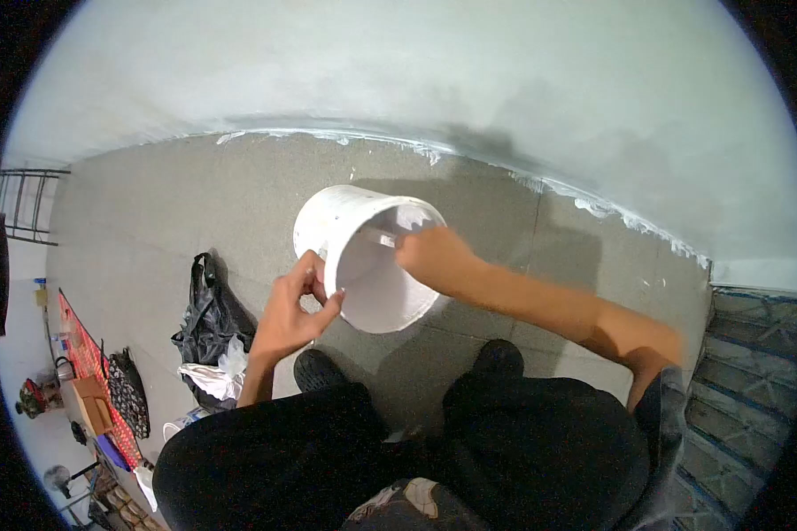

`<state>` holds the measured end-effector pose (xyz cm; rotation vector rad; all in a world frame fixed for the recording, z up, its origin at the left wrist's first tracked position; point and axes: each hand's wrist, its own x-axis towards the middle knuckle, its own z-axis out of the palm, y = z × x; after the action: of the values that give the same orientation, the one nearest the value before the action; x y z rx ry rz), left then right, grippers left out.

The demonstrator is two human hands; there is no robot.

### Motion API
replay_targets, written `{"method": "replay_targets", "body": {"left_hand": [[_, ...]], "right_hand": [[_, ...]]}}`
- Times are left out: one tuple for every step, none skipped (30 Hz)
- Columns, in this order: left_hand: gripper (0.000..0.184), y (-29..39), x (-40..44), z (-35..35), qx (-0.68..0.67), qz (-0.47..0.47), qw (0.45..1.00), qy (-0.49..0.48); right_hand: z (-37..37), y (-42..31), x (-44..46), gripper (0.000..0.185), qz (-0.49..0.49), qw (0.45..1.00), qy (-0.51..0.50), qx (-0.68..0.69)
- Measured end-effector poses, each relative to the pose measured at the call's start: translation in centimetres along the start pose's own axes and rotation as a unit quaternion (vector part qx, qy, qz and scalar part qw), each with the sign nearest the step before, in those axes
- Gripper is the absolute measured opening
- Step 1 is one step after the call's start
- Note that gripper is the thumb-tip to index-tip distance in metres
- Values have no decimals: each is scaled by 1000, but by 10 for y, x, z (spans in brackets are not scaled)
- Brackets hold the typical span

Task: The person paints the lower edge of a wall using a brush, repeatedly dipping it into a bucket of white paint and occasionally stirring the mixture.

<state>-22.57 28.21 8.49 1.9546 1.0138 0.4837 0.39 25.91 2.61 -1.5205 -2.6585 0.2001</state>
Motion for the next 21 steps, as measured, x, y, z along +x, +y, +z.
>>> {"method": "replay_targets", "body": {"left_hand": [[23,-1,0,-1,8,0,1000,5],[21,-1,2,-4,6,-4,1000,-1],[21,-4,2,-5,-30,-20,999,4],[21,-8,3,-5,-64,-34,997,9],[21,-9,4,-5,-99,-46,994,15],[23,-6,3,-5,-104,-52,993,22],[23,-3,3,-5,-99,-55,993,24],[23,-1,2,-4,-95,-59,993,25],[23,1,1,-4,-90,-63,994,25],[23,1,0,-1,-85,-57,994,27],[23,1,0,2,-77,-47,995,30],[23,2,1,3,-69,-39,996,30],[23,3,1,4,-64,-41,997,32],[23,5,2,5,-60,-42,997,32],[23,7,3,6,-58,-44,997,33],[23,7,3,8,-61,-47,996,35],[23,6,3,9,-62,-50,996,36],[23,6,6,6,-60,-49,996,36],[23,7,8,5,-61,-51,996,33],[23,8,7,5,-65,-57,996,30],[24,8,6,6,-68,-62,995,26]], "right_hand": [[5,-1,-1,8,25,999,1,32],[11,-3,-1,10,50,997,3,66],[13,-6,-1,11,77,992,5,100],[13,-8,0,14,114,982,15,150],[11,-6,1,16,149,969,26,198],[5,-7,4,19,181,952,35,244],[-2,-9,8,22,216,941,11,262],[-8,-13,11,25,251,926,-14,280],[-14,-16,12,28,286,910,-39,298],[-10,-13,13,29,277,903,-57,322],[-3,-8,16,30,267,897,-72,345],[2,-5,18,30,257,889,-87,369],[8,-2,17,31,257,888,-67,376],[13,1,14,31,258,887,-48,381],[15,3,11,32,260,885,-30,385],[17,3,9,33,270,886,-38,374],[18,2,6,33,280,887,-45,364],[14,1,8,33,291,887,-47,355],[9,0,9,33,279,894,-54,345],[5,-3,7,33,267,901,-66,337],[1,-5,6,33,255,907,-77,327]]}}
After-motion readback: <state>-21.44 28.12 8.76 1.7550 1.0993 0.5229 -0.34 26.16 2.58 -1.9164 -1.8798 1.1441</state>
